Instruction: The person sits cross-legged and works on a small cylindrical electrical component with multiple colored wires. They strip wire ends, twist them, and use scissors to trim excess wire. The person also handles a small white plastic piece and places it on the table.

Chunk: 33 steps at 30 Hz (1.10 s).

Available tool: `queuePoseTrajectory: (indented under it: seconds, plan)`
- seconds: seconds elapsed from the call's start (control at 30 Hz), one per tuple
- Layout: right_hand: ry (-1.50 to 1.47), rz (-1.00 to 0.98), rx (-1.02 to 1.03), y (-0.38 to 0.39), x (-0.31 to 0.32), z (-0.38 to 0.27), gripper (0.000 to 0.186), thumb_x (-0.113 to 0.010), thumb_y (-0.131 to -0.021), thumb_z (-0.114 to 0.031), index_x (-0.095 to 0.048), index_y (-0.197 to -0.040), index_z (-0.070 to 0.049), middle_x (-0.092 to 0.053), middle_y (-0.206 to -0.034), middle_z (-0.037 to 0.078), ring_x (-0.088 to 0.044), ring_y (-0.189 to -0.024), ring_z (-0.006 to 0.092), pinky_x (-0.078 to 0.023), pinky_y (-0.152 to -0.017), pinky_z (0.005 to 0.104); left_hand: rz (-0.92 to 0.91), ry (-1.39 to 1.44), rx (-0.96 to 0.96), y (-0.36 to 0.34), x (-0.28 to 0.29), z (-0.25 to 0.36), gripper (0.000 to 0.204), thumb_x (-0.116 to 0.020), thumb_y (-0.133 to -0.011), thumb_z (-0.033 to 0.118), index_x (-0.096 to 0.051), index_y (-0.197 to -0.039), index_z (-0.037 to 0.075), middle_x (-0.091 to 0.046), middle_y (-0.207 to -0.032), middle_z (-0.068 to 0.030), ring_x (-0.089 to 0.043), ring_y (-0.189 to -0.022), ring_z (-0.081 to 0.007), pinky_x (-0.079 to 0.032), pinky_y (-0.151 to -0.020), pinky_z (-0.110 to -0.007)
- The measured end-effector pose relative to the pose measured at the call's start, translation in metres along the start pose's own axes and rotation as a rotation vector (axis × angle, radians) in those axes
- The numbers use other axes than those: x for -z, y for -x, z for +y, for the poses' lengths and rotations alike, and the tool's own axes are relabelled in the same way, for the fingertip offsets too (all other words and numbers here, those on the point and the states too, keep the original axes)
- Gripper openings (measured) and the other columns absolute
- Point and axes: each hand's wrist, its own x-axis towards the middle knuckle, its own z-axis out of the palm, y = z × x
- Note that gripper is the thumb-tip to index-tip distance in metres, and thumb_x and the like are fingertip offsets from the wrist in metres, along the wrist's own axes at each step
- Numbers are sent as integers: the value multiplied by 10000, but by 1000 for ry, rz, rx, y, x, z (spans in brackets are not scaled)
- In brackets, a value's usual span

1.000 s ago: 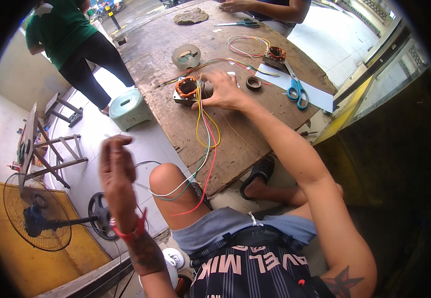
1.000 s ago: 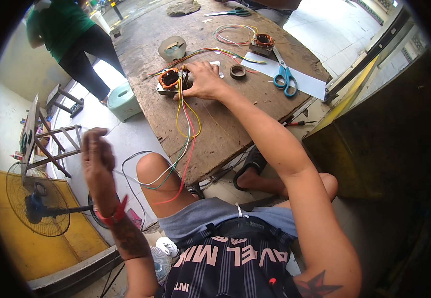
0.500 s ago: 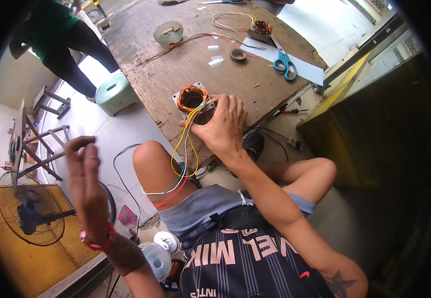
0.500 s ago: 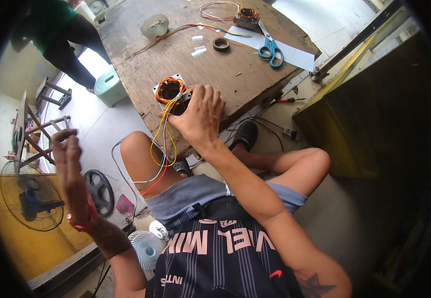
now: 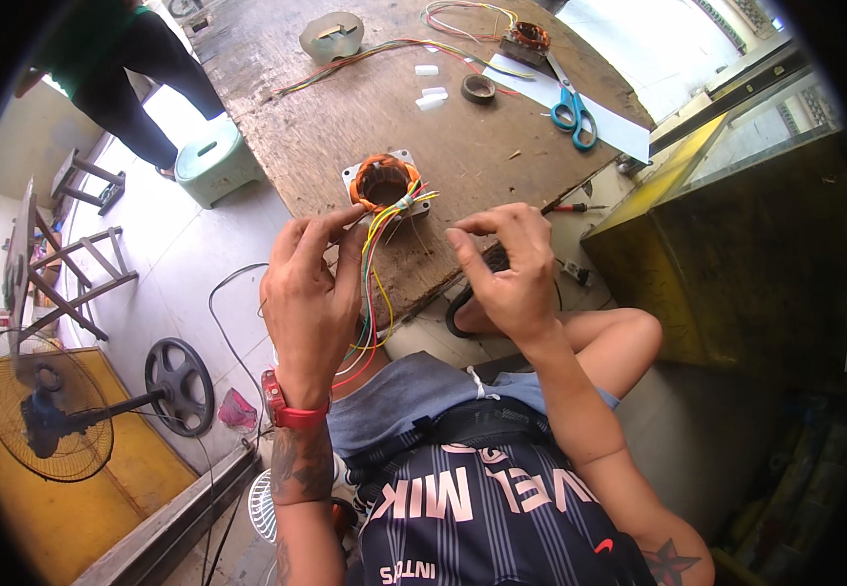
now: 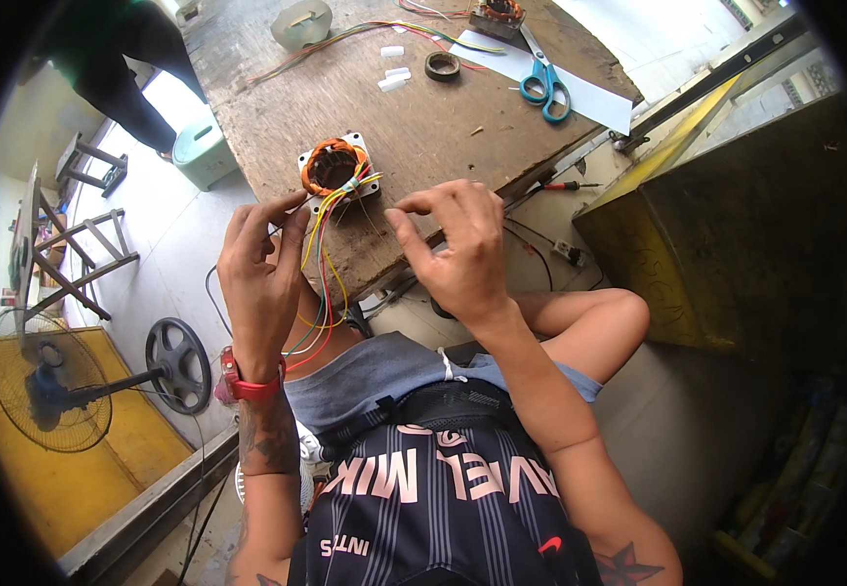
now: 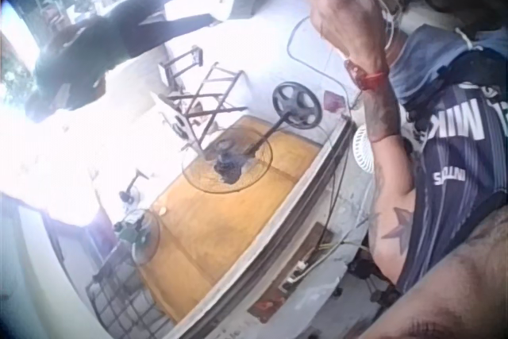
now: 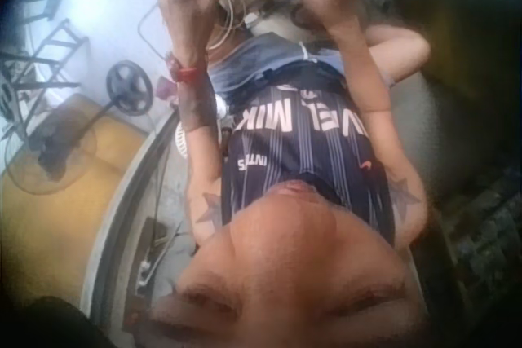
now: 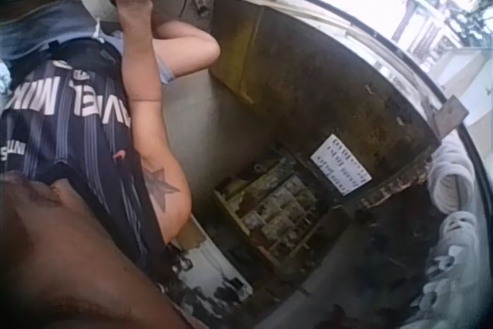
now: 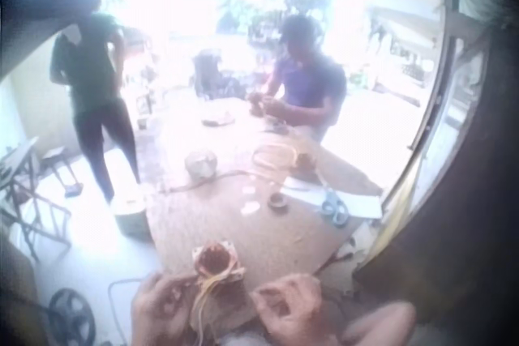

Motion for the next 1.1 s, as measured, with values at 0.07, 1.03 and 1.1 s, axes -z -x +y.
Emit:
queuePoseTrajectory:
  seconds: [0.07,1.03,1.1]
  plan:
    - [7,-17,49,-3,-8,-3,144,-859,-892,-185,-784,-1005,-139,-683,-979,3,-638,-954,238,-447,-917,413,26,45,11,-1,-7,-1,128,-795,-974,117,-795,-1098,83,-712,-941,-94,-665,-769,-197,-516,-663,-344]
    - [80,-123,261,8,-37,-2,356,-810,-921,-161,-754,-1269,-112,-742,-1162,32,-689,-1061,232,-484,-1030,427,142,173,107,16,-45,-10,118,-782,-984,84,-721,-1070,30,-676,-1007,-84,-657,-871,-191,-523,-725,-323]
    - [77,-137,245,9,-37,-1,355,-812,-920,-164,-753,-1266,-110,-740,-1164,39,-688,-1062,239,-485,-1033,430,160,193,99,17,-49,-13,117,-782,-985,85,-722,-1069,32,-675,-1003,-81,-655,-869,-191,-521,-727,-325]
